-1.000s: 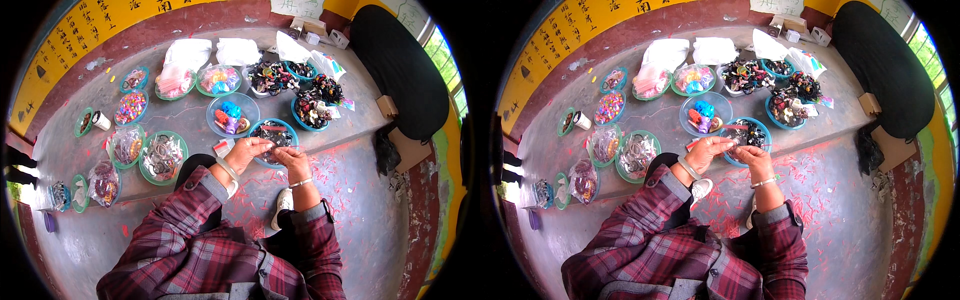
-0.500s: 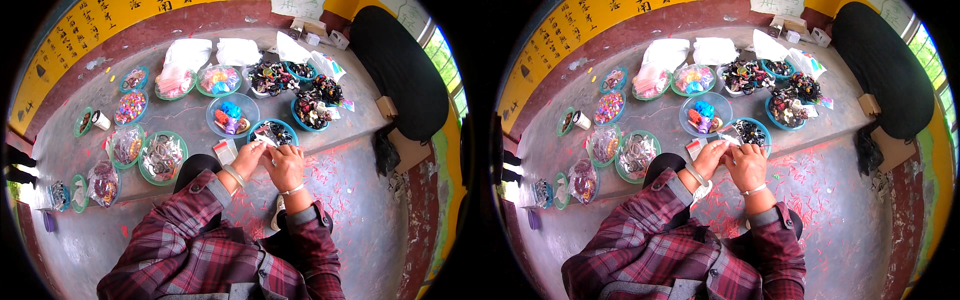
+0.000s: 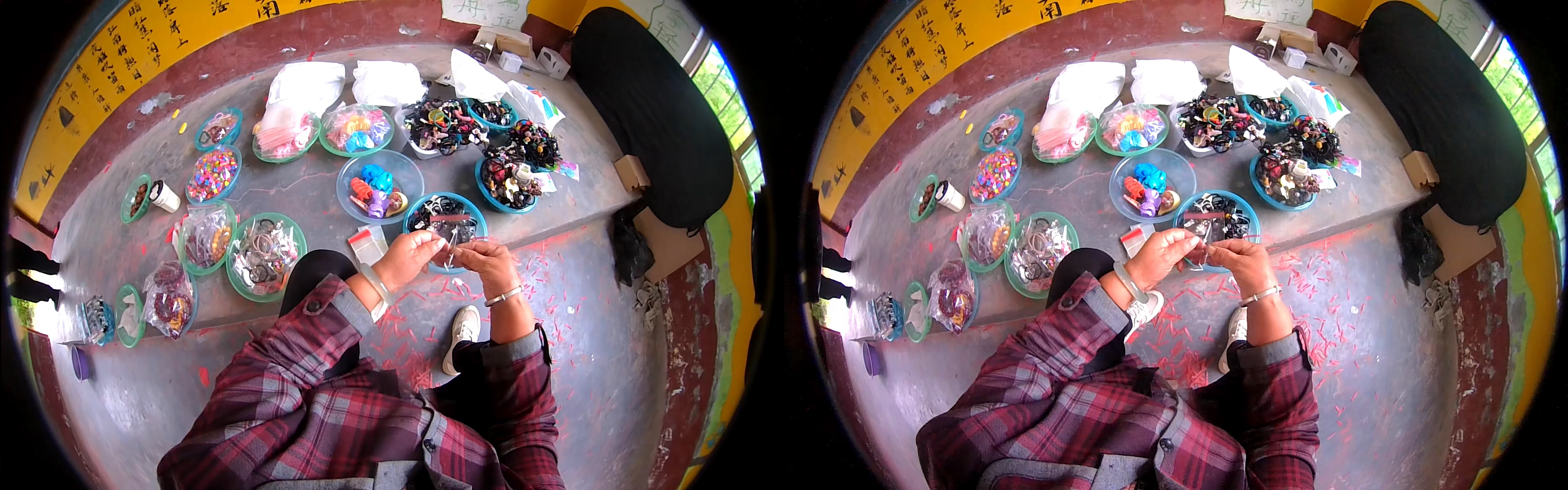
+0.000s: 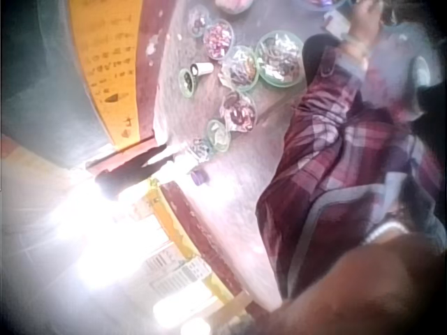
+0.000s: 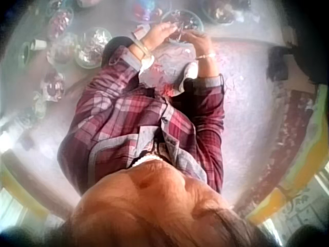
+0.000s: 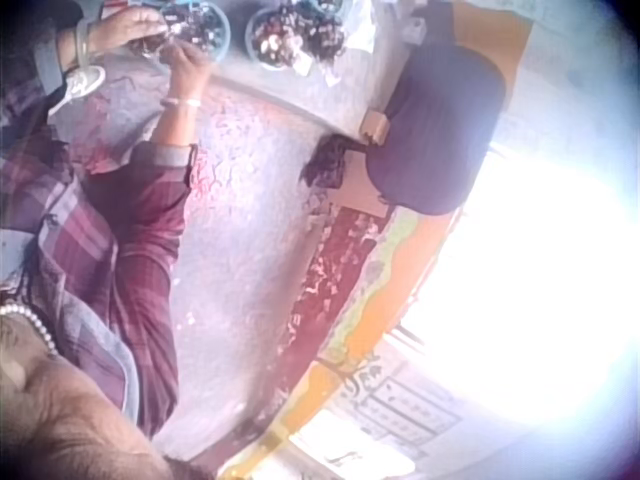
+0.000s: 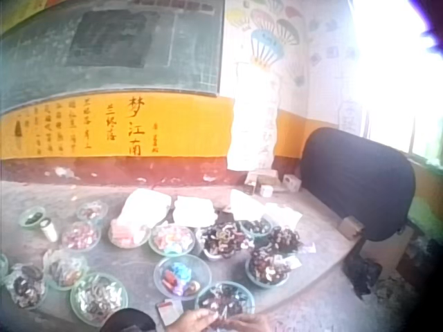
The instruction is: The person sits on the floor and sorts small hair accessories from a blue bowl into clear plastic bags. They pick up individual items, place them into a bag, and occasionally adjust the bag or the bowl.
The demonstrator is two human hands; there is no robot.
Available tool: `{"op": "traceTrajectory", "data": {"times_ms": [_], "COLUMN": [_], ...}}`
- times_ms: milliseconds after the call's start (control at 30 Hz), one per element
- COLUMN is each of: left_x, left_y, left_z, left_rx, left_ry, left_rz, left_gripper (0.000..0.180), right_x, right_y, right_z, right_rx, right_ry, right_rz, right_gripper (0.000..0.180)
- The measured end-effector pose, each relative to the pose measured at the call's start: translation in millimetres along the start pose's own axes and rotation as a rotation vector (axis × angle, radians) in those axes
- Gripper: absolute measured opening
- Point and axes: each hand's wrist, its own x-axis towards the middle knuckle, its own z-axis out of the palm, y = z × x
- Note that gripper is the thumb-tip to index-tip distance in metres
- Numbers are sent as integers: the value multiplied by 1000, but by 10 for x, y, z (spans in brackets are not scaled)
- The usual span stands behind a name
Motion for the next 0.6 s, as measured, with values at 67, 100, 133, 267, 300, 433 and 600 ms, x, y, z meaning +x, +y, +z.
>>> {"op": "traceTrajectory", "data": {"times_ms": [67,100,133,267,300,433,600], "left_x": [4,1,-7,-33,-30,-26,-24], "left_y": [-8,1,22,68,65,74,49], "left_z": [-9,-7,0,12,9,2,-10], "left_rx": [25,-15,-55,-153,-161,-177,-188], "left_ry": [0,8,16,10,8,-3,-15], "left_rz": [-3,-13,-24,-35,-39,-48,-49], "left_gripper": [24,23,22,19,19,18,17], "right_x": [23,22,17,16,20,27,41], "right_y": [58,54,38,52,57,68,83], "right_z": [-21,-16,3,16,18,23,30], "right_rx": [41,35,29,30,34,62,55], "right_ry": [-8,4,16,39,42,35,16], "right_rz": [6,2,-1,-7,-9,-23,-48], "right_gripper": [14,14,13,11,10,8,6]}}
